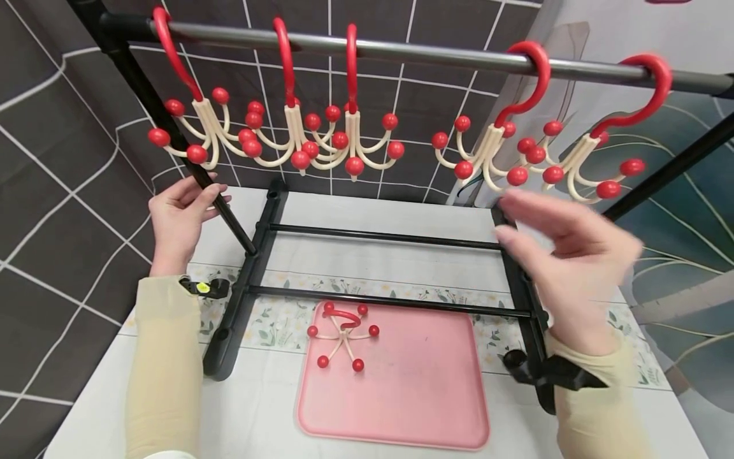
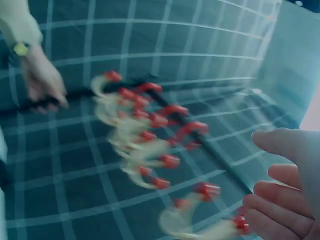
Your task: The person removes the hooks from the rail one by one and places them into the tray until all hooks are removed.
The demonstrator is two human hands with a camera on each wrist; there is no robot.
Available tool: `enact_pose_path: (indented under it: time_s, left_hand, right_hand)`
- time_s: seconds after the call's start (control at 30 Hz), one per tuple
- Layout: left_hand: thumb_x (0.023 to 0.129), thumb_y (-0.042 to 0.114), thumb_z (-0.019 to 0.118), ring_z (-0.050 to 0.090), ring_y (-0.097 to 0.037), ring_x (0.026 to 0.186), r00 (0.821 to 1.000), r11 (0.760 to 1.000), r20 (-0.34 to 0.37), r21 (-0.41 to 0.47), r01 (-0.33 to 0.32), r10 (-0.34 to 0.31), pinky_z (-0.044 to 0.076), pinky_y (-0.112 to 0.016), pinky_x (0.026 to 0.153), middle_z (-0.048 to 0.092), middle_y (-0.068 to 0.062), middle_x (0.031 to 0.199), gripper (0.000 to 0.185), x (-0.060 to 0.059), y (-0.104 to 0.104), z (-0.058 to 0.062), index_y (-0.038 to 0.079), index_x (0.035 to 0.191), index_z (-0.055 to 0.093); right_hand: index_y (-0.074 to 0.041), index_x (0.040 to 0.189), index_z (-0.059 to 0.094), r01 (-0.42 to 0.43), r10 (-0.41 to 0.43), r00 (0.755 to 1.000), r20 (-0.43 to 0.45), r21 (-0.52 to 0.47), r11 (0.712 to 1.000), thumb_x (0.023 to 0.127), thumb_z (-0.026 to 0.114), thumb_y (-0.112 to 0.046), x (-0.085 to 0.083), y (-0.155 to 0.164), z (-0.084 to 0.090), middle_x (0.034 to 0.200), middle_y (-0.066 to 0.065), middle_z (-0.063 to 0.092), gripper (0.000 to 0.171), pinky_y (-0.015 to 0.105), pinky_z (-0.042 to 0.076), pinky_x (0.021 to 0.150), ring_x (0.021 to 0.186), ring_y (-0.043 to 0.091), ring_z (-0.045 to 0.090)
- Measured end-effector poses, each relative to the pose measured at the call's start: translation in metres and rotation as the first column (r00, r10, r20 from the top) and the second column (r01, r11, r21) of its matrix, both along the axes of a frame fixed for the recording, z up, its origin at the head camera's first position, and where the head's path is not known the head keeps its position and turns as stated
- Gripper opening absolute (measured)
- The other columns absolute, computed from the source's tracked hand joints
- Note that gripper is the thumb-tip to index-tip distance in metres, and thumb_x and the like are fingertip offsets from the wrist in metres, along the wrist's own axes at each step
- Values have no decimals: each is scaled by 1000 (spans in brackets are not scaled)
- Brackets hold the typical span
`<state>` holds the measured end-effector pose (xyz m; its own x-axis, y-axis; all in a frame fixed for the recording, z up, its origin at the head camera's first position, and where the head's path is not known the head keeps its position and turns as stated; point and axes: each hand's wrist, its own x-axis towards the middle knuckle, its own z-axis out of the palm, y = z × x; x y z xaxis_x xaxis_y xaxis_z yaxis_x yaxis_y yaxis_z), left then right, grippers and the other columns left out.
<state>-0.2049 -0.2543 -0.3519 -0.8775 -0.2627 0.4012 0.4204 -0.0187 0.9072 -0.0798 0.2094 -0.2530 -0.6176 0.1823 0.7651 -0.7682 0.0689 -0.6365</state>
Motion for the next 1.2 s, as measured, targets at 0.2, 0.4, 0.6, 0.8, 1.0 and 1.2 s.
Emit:
enact_pose_path:
  time_s: [0.2,0.4,0.6,0.8,1.0,1.2]
  left_hand:
    - [89,3,79,76,-17,81,1000,1000,-6,19,16,-15,59,-25,73,76,-9,93,29,0,1,-1,-3,116,74]
    - [89,3,79,76,-17,81,1000,1000,-6,22,18,-17,59,-25,73,76,-9,94,29,1,0,-1,-4,116,74]
    - [89,3,79,76,-17,82,1000,1000,-1,15,19,-19,59,-25,73,76,-9,95,29,1,0,-1,-3,117,74]
    - [89,4,79,76,-17,82,1000,1000,0,15,21,-21,59,-25,73,76,-9,94,30,1,0,-1,-4,117,74]
    - [89,4,79,76,-17,82,1000,1000,5,18,23,-23,59,-24,74,76,-9,95,31,0,-1,-1,-4,118,73]
    - [89,4,79,76,-16,82,1000,1000,13,12,18,-18,59,-24,74,76,-9,95,30,0,-1,0,-2,118,74]
  right_hand:
    - [23,97,68,216,-231,972,-45,-219,952,67,85,17,-13,30,37,101,31,70,36,30,58,87,92,30,74]
    - [1,112,75,481,-471,874,118,-79,873,79,89,-6,-31,63,50,117,16,72,37,26,49,101,108,21,70]
    - [-11,118,75,612,-612,755,234,83,786,85,85,-26,-45,84,56,117,7,72,38,20,46,98,107,15,67]
    - [-18,120,75,640,-653,688,317,160,752,86,83,-31,-54,94,61,114,-2,72,38,19,44,91,98,5,64]
    - [-12,115,77,578,-556,737,384,69,813,81,87,-31,-56,96,64,112,4,74,40,16,47,94,91,7,71]
    - [-6,111,78,470,-389,817,426,-101,877,73,92,-26,-57,97,68,107,8,75,45,17,51,93,88,11,74]
